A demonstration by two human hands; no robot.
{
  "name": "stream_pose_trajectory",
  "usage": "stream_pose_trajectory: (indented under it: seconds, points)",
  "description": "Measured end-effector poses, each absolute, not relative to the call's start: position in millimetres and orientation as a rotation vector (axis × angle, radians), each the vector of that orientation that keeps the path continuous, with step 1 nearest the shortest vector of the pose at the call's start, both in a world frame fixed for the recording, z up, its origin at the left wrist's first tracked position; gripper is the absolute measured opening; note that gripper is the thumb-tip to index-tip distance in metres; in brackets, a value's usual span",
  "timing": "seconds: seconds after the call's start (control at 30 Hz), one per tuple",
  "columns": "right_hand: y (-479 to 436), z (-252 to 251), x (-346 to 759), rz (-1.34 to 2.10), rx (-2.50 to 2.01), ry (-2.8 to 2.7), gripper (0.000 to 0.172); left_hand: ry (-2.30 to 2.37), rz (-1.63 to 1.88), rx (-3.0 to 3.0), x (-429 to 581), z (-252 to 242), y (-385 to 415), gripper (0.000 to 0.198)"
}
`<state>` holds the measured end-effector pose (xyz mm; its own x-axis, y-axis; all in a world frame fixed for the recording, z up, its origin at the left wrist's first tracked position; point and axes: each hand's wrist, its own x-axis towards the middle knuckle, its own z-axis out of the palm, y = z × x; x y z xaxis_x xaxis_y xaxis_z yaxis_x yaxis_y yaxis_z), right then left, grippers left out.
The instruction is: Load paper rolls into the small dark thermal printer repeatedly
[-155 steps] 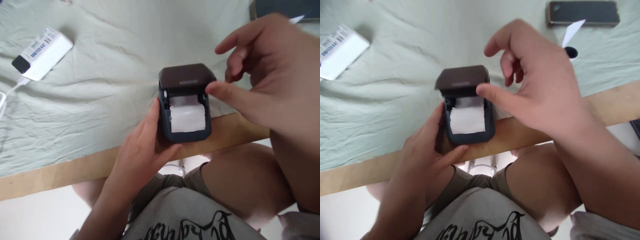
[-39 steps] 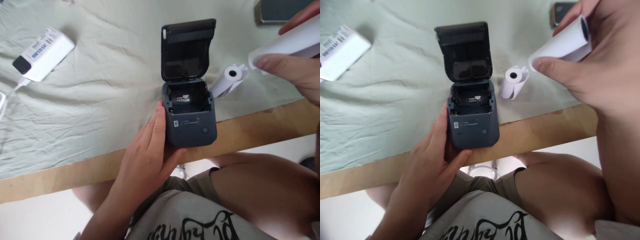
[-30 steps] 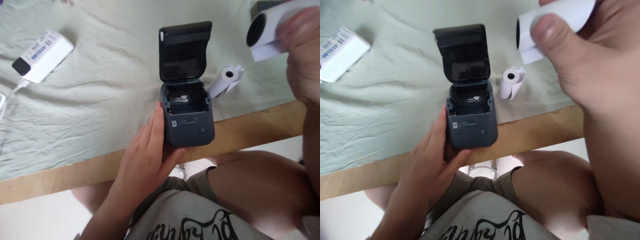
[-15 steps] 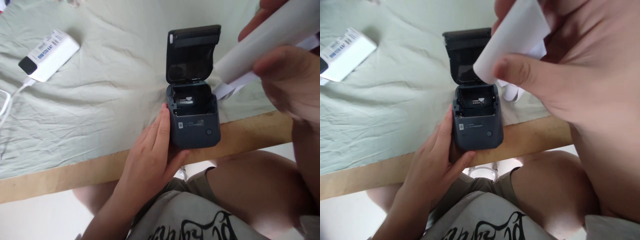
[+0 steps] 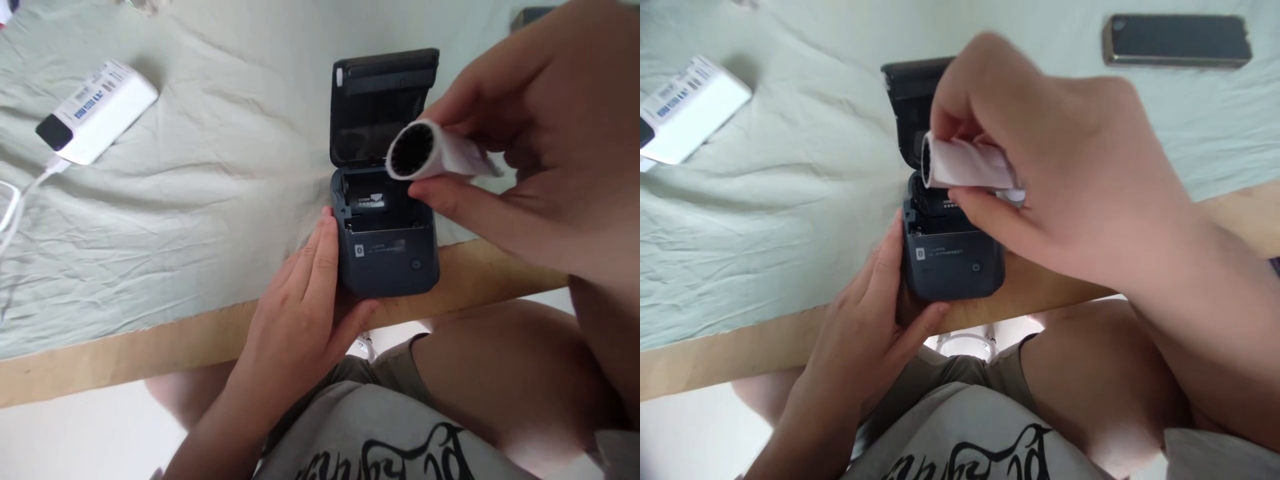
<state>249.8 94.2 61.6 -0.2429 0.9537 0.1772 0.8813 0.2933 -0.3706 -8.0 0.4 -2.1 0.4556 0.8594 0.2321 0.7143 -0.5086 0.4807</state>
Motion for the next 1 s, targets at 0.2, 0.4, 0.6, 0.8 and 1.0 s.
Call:
stream_pose_trajectory:
  seconds: [0.2, 0.4, 0.6, 0.8, 1.0]
  points:
    - [87, 66, 246, 0.029, -1.385, -2.39, 0.027, 1.333, 0.656, 2.369, -9, 0, -1, 0.088]
    - [98, 55, 236, 0.142, -1.147, -2.455, 0.027, 1.342, 0.683, 2.407, -8, -3, -1, 0.087]
    - [102, 51, 231, 0.174, -1.193, -2.443, 0.01, 1.337, 0.698, 2.4, -8, -5, -1, 0.088]
    - [99, 54, 224, 0.287, -1.13, -2.333, 0.011, 1.341, 0.701, 2.412, -9, -4, -2, 0.085]
    - [99, 54, 230, 0.148, -1.257, -2.44, 0.012, 1.326, 0.709, 2.409, -9, -7, -1, 0.086]
